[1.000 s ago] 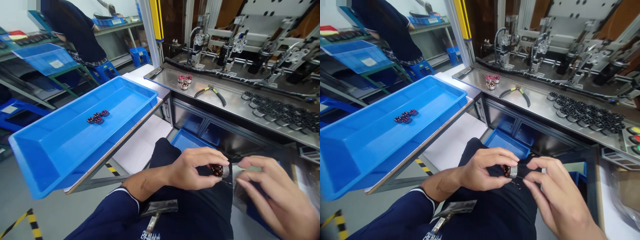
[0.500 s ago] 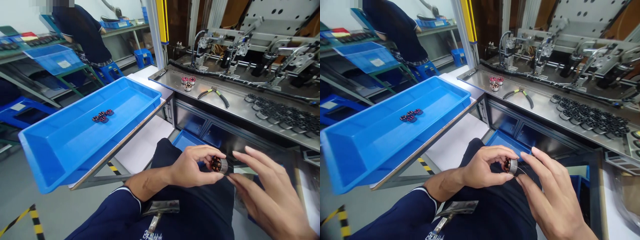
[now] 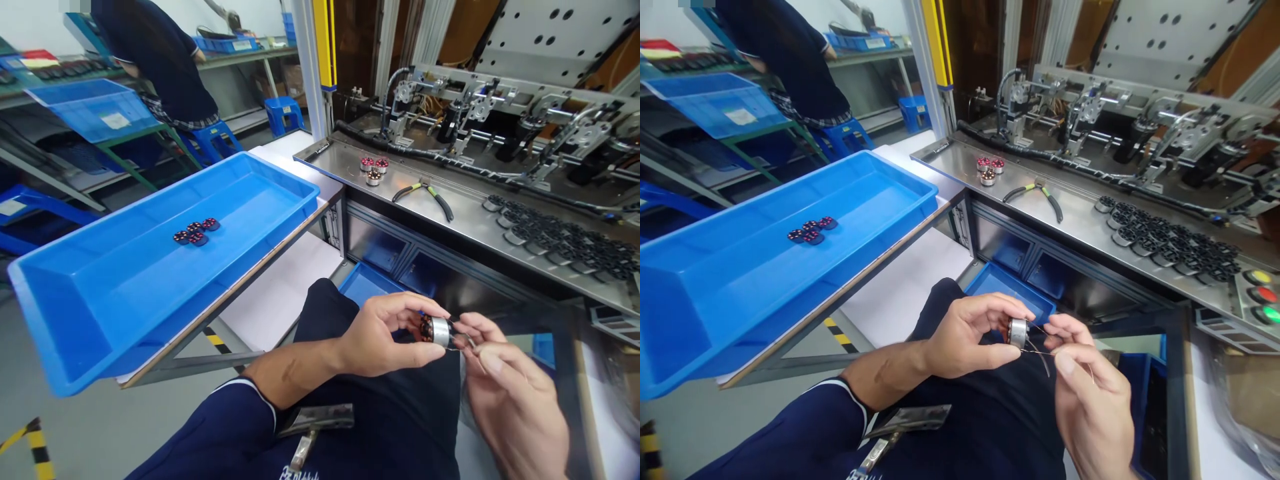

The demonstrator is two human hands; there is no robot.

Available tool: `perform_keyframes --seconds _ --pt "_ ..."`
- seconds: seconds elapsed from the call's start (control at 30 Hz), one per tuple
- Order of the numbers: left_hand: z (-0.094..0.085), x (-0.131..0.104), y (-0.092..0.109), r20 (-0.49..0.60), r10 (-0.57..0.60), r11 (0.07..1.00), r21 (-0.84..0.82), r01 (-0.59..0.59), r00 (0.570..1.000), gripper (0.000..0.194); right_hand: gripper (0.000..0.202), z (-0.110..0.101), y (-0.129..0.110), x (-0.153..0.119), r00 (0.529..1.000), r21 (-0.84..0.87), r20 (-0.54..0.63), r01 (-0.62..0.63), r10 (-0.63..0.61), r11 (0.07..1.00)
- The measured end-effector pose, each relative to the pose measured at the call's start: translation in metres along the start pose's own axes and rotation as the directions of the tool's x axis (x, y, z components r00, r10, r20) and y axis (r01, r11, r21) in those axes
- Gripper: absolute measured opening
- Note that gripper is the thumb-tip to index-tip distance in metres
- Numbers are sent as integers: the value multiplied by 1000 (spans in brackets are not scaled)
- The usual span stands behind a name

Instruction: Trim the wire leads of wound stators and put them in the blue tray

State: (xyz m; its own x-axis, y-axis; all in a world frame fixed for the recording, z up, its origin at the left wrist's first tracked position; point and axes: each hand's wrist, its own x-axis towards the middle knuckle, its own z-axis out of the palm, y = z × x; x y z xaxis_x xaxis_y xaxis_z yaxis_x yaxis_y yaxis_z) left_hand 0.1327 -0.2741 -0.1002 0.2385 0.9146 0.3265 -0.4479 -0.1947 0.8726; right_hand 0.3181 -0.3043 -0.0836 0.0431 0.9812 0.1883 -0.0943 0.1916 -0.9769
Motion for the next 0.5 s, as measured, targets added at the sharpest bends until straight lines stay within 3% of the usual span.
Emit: perform_keyframes --seconds 0.1,0.17,0.23,0.27,0.3,0.33,0.37,0.43,0.5 --pt "-7 1 -1 -42 71 995 75 -68 997 38 16 -4 5 12 993 48 31 -117 116 992" --pt "-16 1 0 -76 106 987 131 -96 991 38 14 -9 -4 40 994 -13 91 -63 64 998" --pt "-25 3 3 -118 155 971 201 -130 981 36 17 -9 -19 82 986 -126 24 165 -163 978" --pt "-29 3 5 -136 181 962 232 -146 974 35 22 -4 -26 108 949 -249 -49 290 -311 924" --pt "-33 4 6 -148 203 953 257 -160 968 34 30 4 -30 135 876 -436 -115 379 -468 816" --pt "-36 4 7 -155 218 947 274 -170 964 34 39 15 -32 162 856 -656 -78 342 -511 673" --pt "-38 4 8 -160 221 944 282 -170 962 34 45 29 -31 187 902 -822 -14 236 -432 518" --pt "-40 3 10 -164 215 945 283 -163 963 37 62 61 -18 230 954 -880 38 173 -299 442" --pt "-42 1 9 -161 249 936 292 -195 955 43 81 91 3 261 983 -920 14 85 -185 382"
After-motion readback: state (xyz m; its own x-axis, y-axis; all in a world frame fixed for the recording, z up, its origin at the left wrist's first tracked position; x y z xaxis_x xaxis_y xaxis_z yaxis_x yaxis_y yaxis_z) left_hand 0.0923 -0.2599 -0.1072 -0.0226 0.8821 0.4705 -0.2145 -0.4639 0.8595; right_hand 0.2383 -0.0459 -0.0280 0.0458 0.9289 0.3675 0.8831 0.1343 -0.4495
